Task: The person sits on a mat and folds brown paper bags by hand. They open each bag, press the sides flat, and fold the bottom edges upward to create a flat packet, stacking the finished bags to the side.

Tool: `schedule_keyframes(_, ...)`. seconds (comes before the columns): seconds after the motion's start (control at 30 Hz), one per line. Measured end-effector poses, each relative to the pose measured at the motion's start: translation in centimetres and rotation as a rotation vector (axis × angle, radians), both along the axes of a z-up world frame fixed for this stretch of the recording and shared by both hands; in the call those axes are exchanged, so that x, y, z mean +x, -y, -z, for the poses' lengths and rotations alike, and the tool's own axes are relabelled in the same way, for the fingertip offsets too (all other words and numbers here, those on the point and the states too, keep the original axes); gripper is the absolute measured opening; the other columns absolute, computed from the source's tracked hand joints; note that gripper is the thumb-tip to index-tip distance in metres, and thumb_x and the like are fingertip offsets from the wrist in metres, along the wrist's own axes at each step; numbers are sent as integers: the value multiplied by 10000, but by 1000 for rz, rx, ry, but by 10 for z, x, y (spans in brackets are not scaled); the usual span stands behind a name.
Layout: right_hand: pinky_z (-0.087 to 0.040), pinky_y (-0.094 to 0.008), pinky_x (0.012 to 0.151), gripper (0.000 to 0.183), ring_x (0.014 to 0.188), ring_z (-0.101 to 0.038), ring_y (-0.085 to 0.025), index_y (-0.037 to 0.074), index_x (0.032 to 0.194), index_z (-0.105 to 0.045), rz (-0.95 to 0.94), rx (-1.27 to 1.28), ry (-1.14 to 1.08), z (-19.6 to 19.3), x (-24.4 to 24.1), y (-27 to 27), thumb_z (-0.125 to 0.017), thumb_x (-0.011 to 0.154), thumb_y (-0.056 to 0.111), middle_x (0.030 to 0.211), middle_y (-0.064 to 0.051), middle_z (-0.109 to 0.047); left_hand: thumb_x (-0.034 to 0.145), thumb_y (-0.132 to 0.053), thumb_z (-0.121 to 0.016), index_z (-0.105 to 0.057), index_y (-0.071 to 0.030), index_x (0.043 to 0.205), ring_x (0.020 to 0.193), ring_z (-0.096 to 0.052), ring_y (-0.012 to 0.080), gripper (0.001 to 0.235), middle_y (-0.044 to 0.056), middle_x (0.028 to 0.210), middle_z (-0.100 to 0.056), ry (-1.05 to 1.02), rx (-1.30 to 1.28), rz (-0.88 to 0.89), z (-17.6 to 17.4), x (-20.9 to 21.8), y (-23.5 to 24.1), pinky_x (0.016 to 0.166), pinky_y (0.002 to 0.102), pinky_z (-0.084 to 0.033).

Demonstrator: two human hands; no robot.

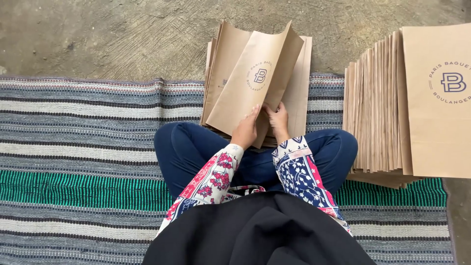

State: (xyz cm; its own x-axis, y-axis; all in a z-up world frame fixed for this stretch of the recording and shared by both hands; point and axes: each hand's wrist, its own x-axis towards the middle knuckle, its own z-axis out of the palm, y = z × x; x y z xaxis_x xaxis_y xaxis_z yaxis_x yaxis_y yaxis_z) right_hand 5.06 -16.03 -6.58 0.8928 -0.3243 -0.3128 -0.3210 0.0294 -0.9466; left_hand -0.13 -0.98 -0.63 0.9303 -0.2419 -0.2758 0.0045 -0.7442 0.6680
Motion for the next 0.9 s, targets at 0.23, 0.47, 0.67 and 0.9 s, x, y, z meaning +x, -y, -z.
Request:
schedule_keyframes(0.23, -609, -377, 834, 369, 977, -721, -218, 137, 1183, -678, 30, -24, 27, 5, 2, 0, -802, 921, 364, 1032, -109, -742, 915, -11, -518, -35, -226, 1656, 1453, -363, 455, 910, 76, 1697, -201, 33, 197, 71, 10, -6, 22, 1107, 586, -451)
schedule_keyframes(0.47, -604, -367, 808, 447, 900, -709, -187, 160, 1165, -699, 0, 55, 35, -35, -7, -8, -821, 881, 482, 986, -92, -746, 885, -385, -639, -90, -192, 1649, 1435, -384, 464, 961, 90, 1695, -197, 29, 231, 89, 1, -5, 21, 1074, 634, -449)
schedule_keyframes(0.67, -588, -344, 835, 405, 907, -674, -140, 145, 1227, -694, 16, 85, 112, -22, -4, -8, -781, 933, 410, 979, -50, -726, 816, -237, -768, 39, -147, 1641, 1470, -254, 518, 1158, 164, 1700, -22, 54, 363, 69, 32, -12, 41, 1066, 741, -367)
schedule_keyframes(0.9, -595, -351, 804, 328, 879, -686, -168, 104, 1230, -697, 89, 72, 85, 32, 7, 5, -670, 1008, 345, 947, -87, -735, 786, 21, -611, -69, -56, 1644, 1522, -73, 516, 1018, 291, 1679, -21, 298, 289, 180, 39, -28, 48, 1167, 703, -177)
